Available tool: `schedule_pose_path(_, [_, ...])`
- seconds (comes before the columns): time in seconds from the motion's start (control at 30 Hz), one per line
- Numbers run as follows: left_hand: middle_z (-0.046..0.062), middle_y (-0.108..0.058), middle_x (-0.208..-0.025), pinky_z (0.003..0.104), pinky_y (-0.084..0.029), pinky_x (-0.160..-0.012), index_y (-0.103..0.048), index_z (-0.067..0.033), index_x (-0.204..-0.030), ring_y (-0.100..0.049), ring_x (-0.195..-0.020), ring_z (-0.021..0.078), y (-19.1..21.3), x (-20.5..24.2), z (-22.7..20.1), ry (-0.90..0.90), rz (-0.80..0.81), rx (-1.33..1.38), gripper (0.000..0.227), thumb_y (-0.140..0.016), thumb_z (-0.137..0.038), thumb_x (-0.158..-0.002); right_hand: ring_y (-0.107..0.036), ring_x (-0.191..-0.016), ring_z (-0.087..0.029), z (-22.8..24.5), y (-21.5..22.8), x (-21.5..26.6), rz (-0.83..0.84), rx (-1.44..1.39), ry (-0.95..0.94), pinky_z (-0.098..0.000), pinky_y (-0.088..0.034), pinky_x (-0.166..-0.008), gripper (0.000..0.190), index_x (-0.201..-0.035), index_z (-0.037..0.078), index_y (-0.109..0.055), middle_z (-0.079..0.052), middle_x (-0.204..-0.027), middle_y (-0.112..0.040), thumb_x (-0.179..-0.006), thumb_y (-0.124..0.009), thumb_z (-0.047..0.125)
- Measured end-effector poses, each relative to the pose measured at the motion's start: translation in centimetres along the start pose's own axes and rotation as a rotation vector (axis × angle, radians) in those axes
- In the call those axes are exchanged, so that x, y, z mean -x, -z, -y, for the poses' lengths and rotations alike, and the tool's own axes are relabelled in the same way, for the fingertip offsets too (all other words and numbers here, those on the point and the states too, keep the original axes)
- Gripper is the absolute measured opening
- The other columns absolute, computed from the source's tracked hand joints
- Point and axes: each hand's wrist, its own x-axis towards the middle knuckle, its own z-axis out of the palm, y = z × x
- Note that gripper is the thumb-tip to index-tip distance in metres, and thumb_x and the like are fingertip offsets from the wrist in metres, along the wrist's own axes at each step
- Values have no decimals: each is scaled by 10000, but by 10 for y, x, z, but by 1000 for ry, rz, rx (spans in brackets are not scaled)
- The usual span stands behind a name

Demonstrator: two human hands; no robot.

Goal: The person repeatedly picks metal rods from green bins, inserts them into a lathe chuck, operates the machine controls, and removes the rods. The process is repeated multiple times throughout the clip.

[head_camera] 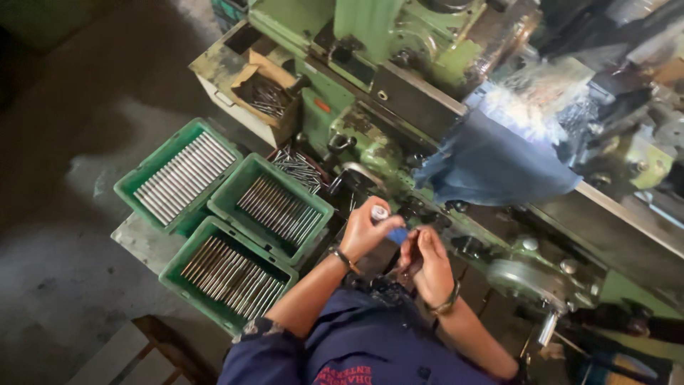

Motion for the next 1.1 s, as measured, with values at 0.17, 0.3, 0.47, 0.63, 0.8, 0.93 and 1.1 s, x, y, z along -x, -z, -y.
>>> schedule_pose_path(0.17, [-83, -450, -649, 232, -263, -426, -621, -113, -936, -389, -503, 33, -9, 11, 6, 799, 179, 552, 266, -777, -328, -915, -646, -841, -231, 38, 3, -11, 73, 1381, 874, -361, -496, -791, 155, -1063, 98, -661, -24, -910, -673, -926, -660, 170])
schedule_pose_path(0.3, [-100, -417, -651, 225, -247, -431, -598, -137, -991, -346, -498, 18, -15, 15, 5, 888, 234, 648, 270, -744, -355, -930, -637, -837, -251, 54, 2, -14, 202, 1703, 1052, -421, -454, -841, 185, -983, 128, -686, -24, -866, -655, -812, -754, 137])
schedule_pose_path(0.47, [-102, -402, -646, 219, -239, -429, -598, -142, -1003, -334, -490, 19, -15, 17, 0, 918, 336, 702, 262, -725, -364, -944, -636, -849, -247, 66, 5, -19, 315, 1735, 1105, -426, -462, -838, 182, -984, 124, -686, -39, -899, -647, -827, -751, 188])
schedule_pose_path(0.63, [-111, -376, -630, 204, -224, -422, -554, -162, -921, -317, -484, 7, -15, 20, -6, 935, 454, 815, 245, -704, -347, -982, -636, -865, -284, 81, 20, -32, 526, 1664, 1010, -414, -502, -753, 191, -982, 108, -674, -68, -923, -641, -860, -745, 237])
schedule_pose_path(0.8, [-93, -385, -613, 213, -249, -411, -487, -163, -800, -336, -460, 27, -30, 25, -12, 976, 283, 825, 352, -712, -345, -1000, -662, -832, -289, 76, 22, -35, 348, 1620, 708, -419, -511, -722, 176, -1000, 121, -688, -68, -877, -676, -894, -753, 246])
schedule_pose_path(0.93, [-83, -382, -582, 227, -245, -385, -533, -151, -796, -330, -426, 35, -46, 17, -13, 937, 145, 790, 300, -723, -322, -953, -675, -823, -283, 74, 19, -37, 201, 1496, 867, -422, -511, -753, 231, -1043, 132, -698, -52, -891, -724, -839, -757, 223])
schedule_pose_path(1.1, [-86, -396, -594, 224, -243, -383, -573, -128, -845, -333, -432, 28, -55, 7, -17, 861, 125, 732, 265, -751, -296, -947, -675, -830, -287, 75, 25, -42, 49, 1404, 1061, -398, -514, -762, 267, -978, 115, -689, -59, -928, -741, -789, -795, 272])
